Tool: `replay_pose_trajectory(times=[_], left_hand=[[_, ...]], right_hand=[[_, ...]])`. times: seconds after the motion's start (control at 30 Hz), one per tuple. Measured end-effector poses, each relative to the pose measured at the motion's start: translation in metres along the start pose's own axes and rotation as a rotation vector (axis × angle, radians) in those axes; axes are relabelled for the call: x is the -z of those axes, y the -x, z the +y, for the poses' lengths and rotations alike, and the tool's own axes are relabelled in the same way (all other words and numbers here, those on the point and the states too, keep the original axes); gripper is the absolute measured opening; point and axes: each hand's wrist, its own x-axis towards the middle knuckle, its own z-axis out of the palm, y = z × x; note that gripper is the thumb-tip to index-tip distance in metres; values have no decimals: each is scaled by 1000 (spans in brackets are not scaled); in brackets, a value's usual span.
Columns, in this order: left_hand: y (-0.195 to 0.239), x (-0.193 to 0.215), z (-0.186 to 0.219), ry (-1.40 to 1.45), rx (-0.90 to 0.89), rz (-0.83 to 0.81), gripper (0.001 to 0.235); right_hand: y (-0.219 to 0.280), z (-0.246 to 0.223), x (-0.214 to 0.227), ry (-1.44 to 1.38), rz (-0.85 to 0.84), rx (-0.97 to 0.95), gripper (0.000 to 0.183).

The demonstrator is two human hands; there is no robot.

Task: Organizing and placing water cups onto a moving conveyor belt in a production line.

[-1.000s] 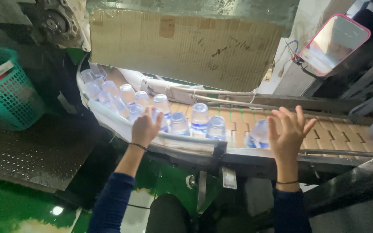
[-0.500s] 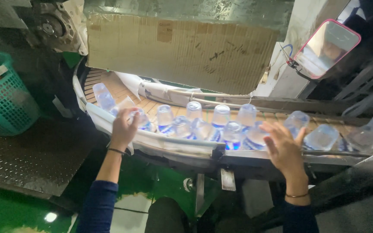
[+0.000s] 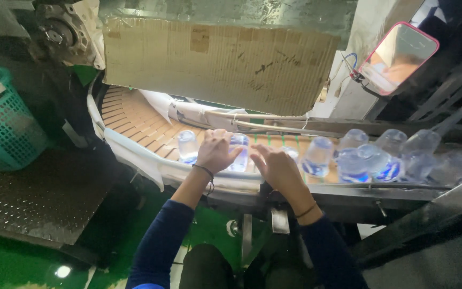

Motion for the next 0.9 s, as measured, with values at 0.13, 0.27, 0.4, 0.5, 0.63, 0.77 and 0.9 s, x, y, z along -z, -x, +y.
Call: replay_pose_trajectory(times=[0.13, 0.27, 0.4, 0.5, 0.63, 0.77, 0.9], left_hand=[[26, 31, 17, 239, -122, 17, 48], [51, 50, 16, 491, -133, -82, 42], [72, 41, -14, 583, -130, 48, 31], [94, 61, -29, 581, -132, 101, 46], [110, 65, -56, 590, -56, 180, 40], [111, 65, -72, 554, -8, 284, 37], [110, 61, -74, 528, -18, 315, 32]], right_hand=[[-12, 18, 30, 183, -247, -254, 63], [22, 29, 88, 74, -293, -370, 84], [46, 114, 101, 112, -29, -421, 88], [84, 85, 154, -34, 280, -585, 76], [120, 99, 166, 242, 768, -307, 65], [125, 82, 177, 422, 1047, 37, 64], [92, 91, 146, 248, 885, 184, 53]])
